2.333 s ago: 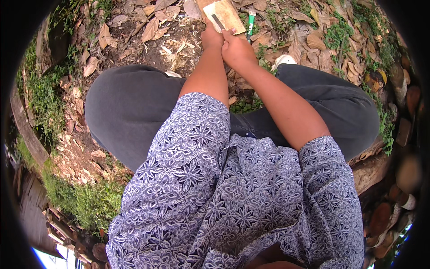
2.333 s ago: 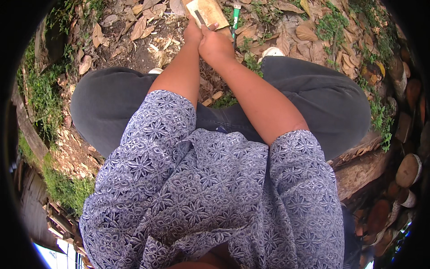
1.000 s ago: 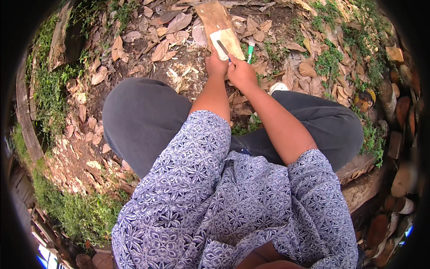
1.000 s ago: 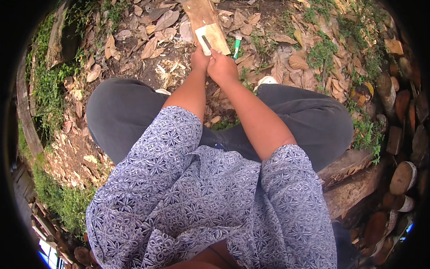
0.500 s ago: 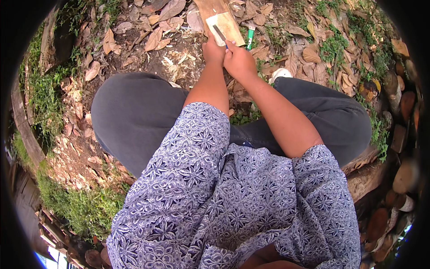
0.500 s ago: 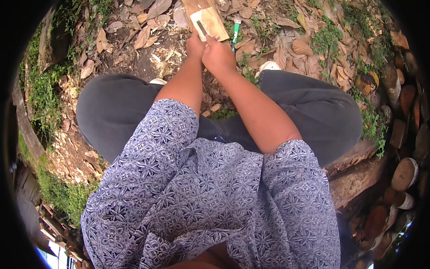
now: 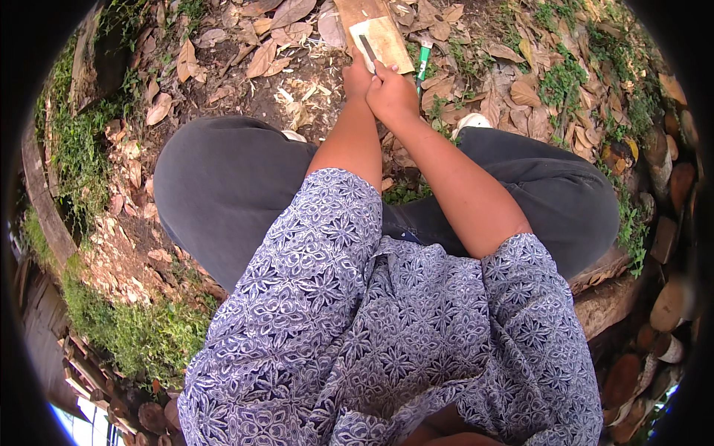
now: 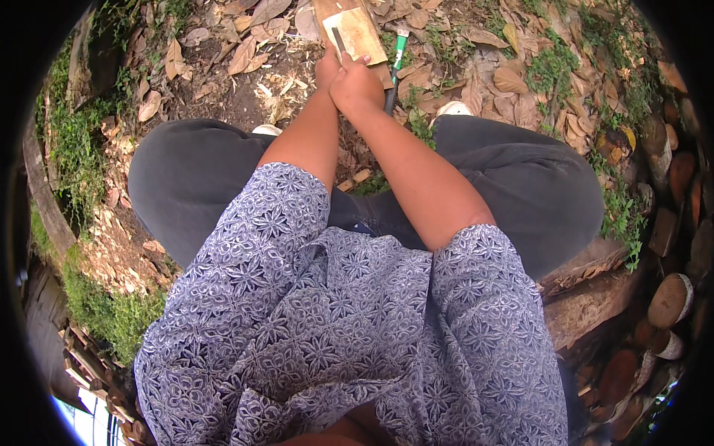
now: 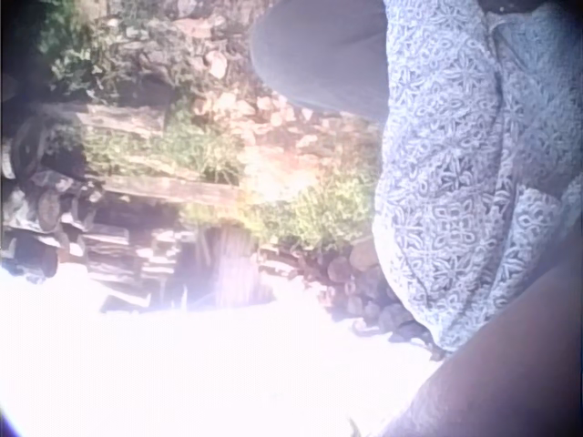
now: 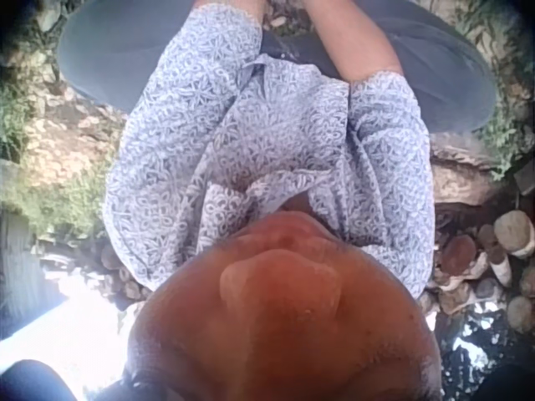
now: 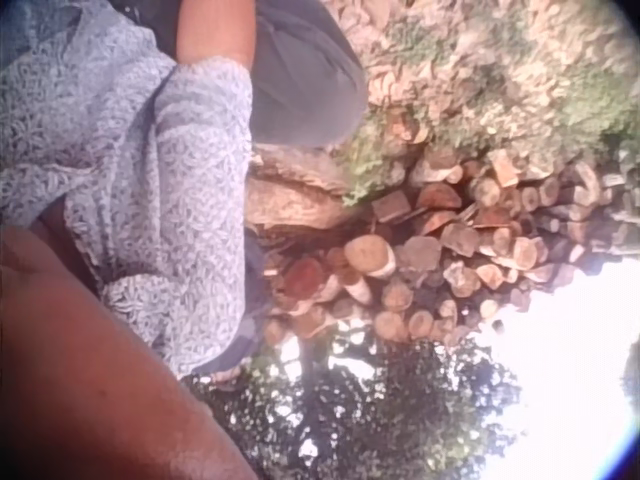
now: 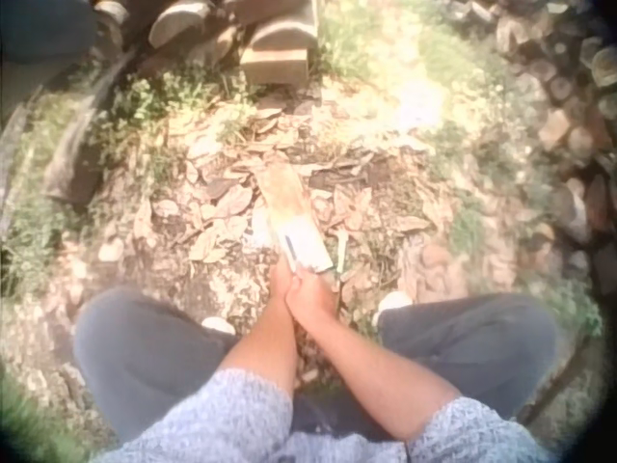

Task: The person sits on the ground and uses a knife to carve a small rectangular piece of wood. They repeatedly scrape and shape the wood surface, occasionally pausing to inspect the carved area.

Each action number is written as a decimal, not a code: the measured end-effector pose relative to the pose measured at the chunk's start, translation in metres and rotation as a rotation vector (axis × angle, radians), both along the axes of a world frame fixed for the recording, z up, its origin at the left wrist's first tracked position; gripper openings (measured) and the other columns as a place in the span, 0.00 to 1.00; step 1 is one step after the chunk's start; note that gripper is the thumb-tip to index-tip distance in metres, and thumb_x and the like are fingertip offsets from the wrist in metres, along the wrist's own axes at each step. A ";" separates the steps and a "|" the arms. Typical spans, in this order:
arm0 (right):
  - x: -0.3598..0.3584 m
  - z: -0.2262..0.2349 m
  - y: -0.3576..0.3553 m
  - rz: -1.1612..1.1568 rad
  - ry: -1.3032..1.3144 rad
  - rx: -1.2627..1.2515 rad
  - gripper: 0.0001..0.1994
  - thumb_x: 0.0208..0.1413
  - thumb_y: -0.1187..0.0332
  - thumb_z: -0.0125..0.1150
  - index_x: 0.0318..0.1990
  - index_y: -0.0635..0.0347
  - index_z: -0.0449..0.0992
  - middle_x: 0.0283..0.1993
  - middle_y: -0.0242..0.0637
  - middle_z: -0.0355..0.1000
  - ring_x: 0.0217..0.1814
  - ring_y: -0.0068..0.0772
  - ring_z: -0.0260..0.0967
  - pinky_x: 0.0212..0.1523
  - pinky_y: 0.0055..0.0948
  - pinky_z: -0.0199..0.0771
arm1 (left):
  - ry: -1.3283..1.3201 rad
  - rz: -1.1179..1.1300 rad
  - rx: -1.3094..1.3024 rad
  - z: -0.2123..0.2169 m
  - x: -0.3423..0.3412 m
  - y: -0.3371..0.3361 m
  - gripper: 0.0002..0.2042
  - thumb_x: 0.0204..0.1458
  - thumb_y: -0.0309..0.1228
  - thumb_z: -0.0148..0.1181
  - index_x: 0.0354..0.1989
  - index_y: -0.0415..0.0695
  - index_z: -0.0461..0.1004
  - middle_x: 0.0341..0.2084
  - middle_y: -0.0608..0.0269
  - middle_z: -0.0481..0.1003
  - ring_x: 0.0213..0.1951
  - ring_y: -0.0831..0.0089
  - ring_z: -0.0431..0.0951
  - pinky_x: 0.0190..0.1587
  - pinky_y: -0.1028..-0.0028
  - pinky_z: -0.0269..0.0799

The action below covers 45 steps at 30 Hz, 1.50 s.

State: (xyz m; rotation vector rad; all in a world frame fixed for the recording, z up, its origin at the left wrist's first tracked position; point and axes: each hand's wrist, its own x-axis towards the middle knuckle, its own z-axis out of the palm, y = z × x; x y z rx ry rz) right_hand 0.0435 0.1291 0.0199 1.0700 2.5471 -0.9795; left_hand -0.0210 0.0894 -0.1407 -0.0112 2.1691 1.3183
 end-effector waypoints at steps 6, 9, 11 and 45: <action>-0.032 -0.012 0.047 -0.077 0.186 0.026 0.21 0.59 0.62 0.52 0.60 0.46 0.75 0.47 0.47 0.79 0.49 0.52 0.76 0.53 0.42 0.76 | 0.005 -0.067 -0.244 0.036 0.003 0.014 0.47 0.45 0.56 0.67 0.72 0.54 0.54 0.51 0.38 0.71 0.53 0.47 0.74 0.56 0.59 0.71; -0.039 -0.006 0.059 -0.081 0.394 0.061 0.21 0.59 0.61 0.53 0.60 0.43 0.76 0.46 0.47 0.79 0.47 0.48 0.78 0.49 0.38 0.76 | 0.067 -0.085 -0.229 0.032 0.001 0.006 0.56 0.34 0.58 0.73 0.73 0.51 0.52 0.51 0.38 0.72 0.54 0.47 0.74 0.56 0.60 0.71; -0.026 -0.005 0.051 -0.048 0.324 0.010 0.21 0.59 0.61 0.53 0.60 0.43 0.76 0.45 0.47 0.79 0.45 0.45 0.78 0.48 0.37 0.77 | 0.067 -0.079 -0.160 0.031 -0.003 0.002 0.56 0.33 0.55 0.75 0.73 0.50 0.52 0.51 0.37 0.70 0.54 0.48 0.74 0.55 0.60 0.72; 0.018 0.014 0.025 0.001 0.105 -0.123 0.25 0.51 0.63 0.52 0.58 0.50 0.77 0.47 0.53 0.77 0.51 0.51 0.76 0.57 0.40 0.73 | 0.056 0.037 -0.267 0.052 0.012 0.010 0.49 0.36 0.43 0.75 0.71 0.58 0.57 0.46 0.50 0.71 0.48 0.52 0.78 0.49 0.59 0.76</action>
